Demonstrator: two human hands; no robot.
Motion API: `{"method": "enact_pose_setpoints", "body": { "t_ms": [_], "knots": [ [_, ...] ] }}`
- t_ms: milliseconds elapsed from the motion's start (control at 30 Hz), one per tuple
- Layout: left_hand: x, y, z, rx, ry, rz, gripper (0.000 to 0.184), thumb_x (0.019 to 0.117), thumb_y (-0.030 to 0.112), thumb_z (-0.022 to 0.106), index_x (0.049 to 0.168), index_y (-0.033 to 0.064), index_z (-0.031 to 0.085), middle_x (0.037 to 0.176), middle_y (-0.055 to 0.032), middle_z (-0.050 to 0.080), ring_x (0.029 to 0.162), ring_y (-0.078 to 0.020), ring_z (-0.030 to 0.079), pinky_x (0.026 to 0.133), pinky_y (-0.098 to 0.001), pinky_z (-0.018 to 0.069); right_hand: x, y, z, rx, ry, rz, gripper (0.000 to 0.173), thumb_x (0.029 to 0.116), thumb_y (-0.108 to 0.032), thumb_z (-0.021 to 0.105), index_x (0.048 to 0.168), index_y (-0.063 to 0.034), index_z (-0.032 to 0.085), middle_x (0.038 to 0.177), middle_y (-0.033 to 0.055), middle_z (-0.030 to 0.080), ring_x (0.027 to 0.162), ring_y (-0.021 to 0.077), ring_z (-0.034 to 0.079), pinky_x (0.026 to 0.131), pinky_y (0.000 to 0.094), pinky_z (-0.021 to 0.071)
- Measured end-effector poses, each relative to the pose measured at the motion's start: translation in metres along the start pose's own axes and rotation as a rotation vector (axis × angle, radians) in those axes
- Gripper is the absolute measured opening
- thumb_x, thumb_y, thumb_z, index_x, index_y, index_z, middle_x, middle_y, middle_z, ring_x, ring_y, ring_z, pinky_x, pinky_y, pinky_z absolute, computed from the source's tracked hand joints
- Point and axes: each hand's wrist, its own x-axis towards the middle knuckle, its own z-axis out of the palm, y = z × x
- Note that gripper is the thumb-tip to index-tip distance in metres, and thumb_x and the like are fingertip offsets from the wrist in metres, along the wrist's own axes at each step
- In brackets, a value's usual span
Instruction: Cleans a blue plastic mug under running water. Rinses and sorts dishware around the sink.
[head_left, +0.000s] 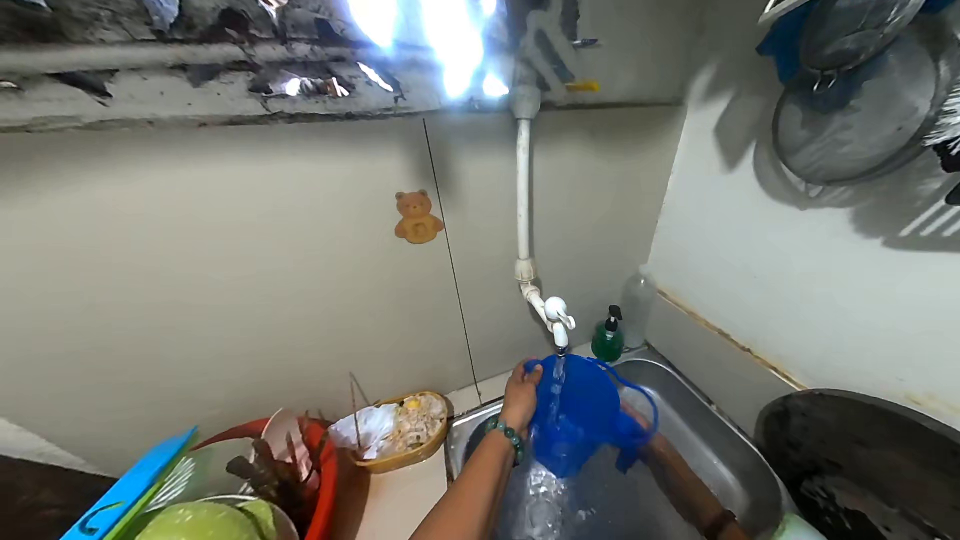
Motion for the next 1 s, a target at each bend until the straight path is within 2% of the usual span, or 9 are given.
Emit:
{"method": "enact_pose_setpoints", "body": {
  "t_ms": [100,200,267,400,533,667,800,933,1000],
  "knots": [
    [-0.005,-0.010,-0.009,-0.017,-0.115,0.067,0.047,0.1093,0.022,0.048,0.152,0.0034,0.041,0.137,-0.0203,0.059,0.118,-0.0244,0.065,0.099,-0.0413,0.0546,0.003,0.018,-0.001,0.055,0.054,-0.058,0.070,0.0923,-0.030,0.061,0.150,0.0030,0.040,0.142,0.0146,0.056,0.121,0.0176,0.061,0.099,0.0356,0.0535],
    [-0.015,-0.014,-0.016,-0.084,-0.222,0.088,0.048,0.1071,0.014,0.050,0.152,0.0035,0.038,0.134,-0.0184,0.061,0.114,-0.0229,0.066,0.097,-0.0401,0.0564,-0.016,-0.021,0.024,0.005,0.193,-0.029,0.054,0.1027,-0.015,0.050,0.150,0.0075,0.037,0.141,0.0186,0.056,0.119,0.0133,0.059,0.101,0.0293,0.0482],
    [-0.016,-0.012,-0.018,-0.120,-0.196,0.143,0.044,0.1062,0.010,0.050,0.148,0.0014,0.042,0.131,-0.0184,0.063,0.111,-0.0229,0.068,0.095,-0.0398,0.0577,-0.007,-0.003,0.024,-0.087,0.194,-0.098,0.058,0.1008,-0.023,0.053,0.150,0.0044,0.042,0.135,0.0153,0.062,0.119,0.0117,0.061,0.101,0.0282,0.0507],
    [-0.014,0.011,-0.022,0.014,0.015,0.141,0.040,0.1083,0.015,0.050,0.146,0.0027,0.048,0.130,-0.0196,0.062,0.112,-0.0250,0.066,0.096,-0.0421,0.0553,0.017,0.015,0.052,-0.105,0.262,-0.200,0.047,0.1051,-0.019,0.049,0.143,0.0085,0.052,0.147,0.0225,0.054,0.135,0.0194,0.054,0.114,0.0328,0.0423],
    [-0.030,0.035,-0.059,0.240,0.068,0.028,0.061,0.1090,0.032,0.050,0.158,0.0025,0.029,0.149,-0.0244,0.049,0.132,-0.0352,0.053,0.110,-0.0516,0.0443,0.045,-0.014,0.084,-0.022,0.350,-0.037,0.034,0.1067,-0.020,0.053,0.124,0.0074,0.064,0.115,0.0176,0.068,0.103,0.0170,0.064,0.093,0.0359,0.0526],
    [-0.098,0.016,-0.125,0.592,-0.108,0.109,0.064,0.1032,0.030,0.062,0.157,0.0073,0.037,0.153,-0.0185,0.048,0.139,-0.0310,0.050,0.115,-0.0512,0.0418,0.061,-0.055,0.099,-0.193,0.030,0.080,0.034,0.1075,-0.026,0.054,0.132,-0.0038,0.060,0.106,0.0092,0.067,0.084,0.0141,0.062,0.075,0.0340,0.0540],
    [-0.198,-0.031,-0.175,1.012,-0.463,0.086,0.092,0.0765,0.039,0.088,0.155,0.0143,0.046,0.165,-0.0204,0.030,0.153,-0.0421,0.024,0.123,-0.0608,0.0240,0.069,-0.076,0.113,-0.710,-0.150,-0.077,0.037,0.0954,-0.024,0.075,0.127,-0.0057,0.068,0.112,0.0181,0.072,0.100,0.0312,0.069,0.089,0.0560,0.0546],
    [-0.257,-0.074,-0.205,1.173,-0.457,0.169,0.037,0.0951,0.013,0.069,0.132,0.0130,0.069,0.145,-0.0149,0.058,0.140,-0.0340,0.048,0.119,-0.0513,0.0365,0.065,-0.089,0.125,-1.218,-0.279,-0.066,0.037,0.0928,-0.033,0.076,0.117,-0.0060,0.071,0.106,0.0185,0.072,0.102,0.0371,0.069,0.090,0.0593,0.0531],
    [-0.263,-0.088,-0.217,1.227,-0.360,0.236,0.033,0.1006,0.006,0.056,0.129,0.0139,0.071,0.135,-0.0119,0.065,0.134,-0.0301,0.056,0.117,-0.0489,0.0400,0.059,-0.096,0.130,-1.416,-0.376,-0.032,0.040,0.0937,-0.034,0.074,0.120,-0.0036,0.069,0.110,0.0203,0.071,0.108,0.0384,0.067,0.092,0.0591,0.0526]
  ]
}}
